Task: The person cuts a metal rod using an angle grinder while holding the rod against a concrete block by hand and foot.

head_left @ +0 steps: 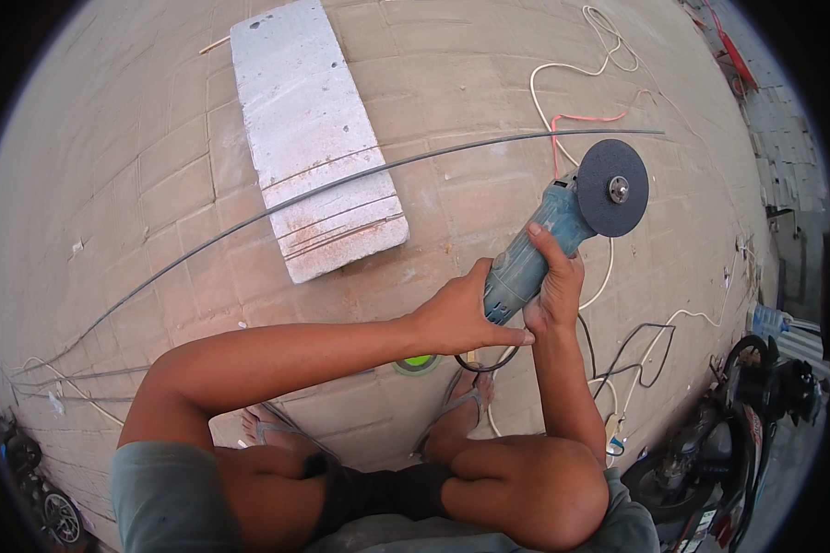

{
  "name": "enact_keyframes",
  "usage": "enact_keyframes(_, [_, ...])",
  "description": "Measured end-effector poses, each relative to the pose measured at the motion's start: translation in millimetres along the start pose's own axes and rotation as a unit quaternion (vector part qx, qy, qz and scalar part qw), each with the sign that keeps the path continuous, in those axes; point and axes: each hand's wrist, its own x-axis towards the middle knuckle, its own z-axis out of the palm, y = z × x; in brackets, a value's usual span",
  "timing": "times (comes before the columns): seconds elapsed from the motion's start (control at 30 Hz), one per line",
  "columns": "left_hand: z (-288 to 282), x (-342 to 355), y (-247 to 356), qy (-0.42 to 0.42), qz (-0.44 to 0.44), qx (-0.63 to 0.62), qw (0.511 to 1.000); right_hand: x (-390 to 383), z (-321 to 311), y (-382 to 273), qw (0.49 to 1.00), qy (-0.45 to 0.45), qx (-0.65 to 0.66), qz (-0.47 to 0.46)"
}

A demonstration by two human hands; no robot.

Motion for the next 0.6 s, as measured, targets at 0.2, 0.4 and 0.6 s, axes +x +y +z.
enact_keyframes(0.2, [-36.0,-15.3,-9.9,-0.056,0.029,-0.034,0.997,-15.4,24.7,6.0,0.985,-0.094,0.135,0.046])
enact_keyframes(0.4, [-37.6,-18.0,-10.0,-0.201,0.060,-0.198,0.957,-45.8,17.9,-14.5,0.977,-0.105,0.183,-0.025])
enact_keyframes(0.6, [0.2,-43.3,-44.0,-0.343,0.185,-0.313,0.866,-65.9,9.1,-105.8,0.971,0.023,0.143,-0.191])
